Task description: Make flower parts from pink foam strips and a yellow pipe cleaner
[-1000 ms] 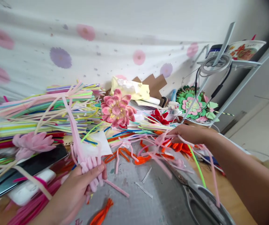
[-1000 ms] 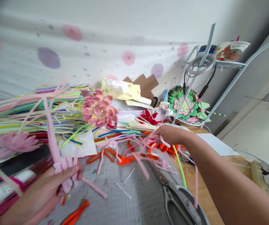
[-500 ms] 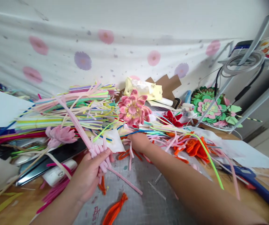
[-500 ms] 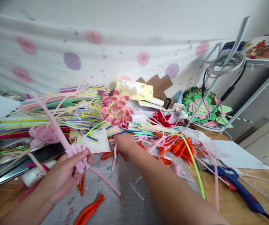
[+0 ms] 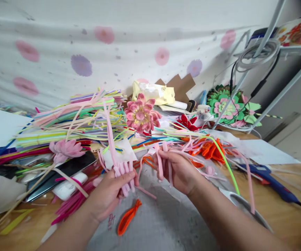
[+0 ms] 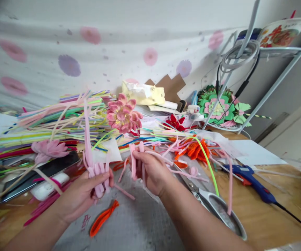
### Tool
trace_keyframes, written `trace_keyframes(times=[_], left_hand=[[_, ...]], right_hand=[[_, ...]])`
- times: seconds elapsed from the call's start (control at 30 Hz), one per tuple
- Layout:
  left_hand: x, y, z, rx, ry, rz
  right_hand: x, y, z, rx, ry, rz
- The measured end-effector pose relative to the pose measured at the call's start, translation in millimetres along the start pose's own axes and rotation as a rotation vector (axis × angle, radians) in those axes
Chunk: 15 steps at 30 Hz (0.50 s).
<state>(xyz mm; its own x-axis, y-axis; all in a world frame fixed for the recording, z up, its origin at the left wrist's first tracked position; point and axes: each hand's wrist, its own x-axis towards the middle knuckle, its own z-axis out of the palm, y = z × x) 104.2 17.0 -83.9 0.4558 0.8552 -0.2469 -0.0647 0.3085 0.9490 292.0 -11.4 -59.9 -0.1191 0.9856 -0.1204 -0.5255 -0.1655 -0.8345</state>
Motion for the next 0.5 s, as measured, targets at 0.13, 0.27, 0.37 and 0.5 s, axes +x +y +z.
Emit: trace_keyframes(times=[0.13,0.27,0.37,0.5], left_hand=[[-4,-1,7.8,-0.036,-0.037,0.0],[-6,-7,14.6,-0.059,-0.062,0.002],[-5,-8,14.3,-0.028,-0.06,0.017],[0,3,1.1,-0.021,0.044,0.085]], right_hand=[[-12,20,6,0.0,0.043,0.002],[-15,44,17,0.021,0.04,0.001],[-12,41,13,-0.158,0.077,-0.005],[-7,-14,-32,-0.802,0.361,-0.247]])
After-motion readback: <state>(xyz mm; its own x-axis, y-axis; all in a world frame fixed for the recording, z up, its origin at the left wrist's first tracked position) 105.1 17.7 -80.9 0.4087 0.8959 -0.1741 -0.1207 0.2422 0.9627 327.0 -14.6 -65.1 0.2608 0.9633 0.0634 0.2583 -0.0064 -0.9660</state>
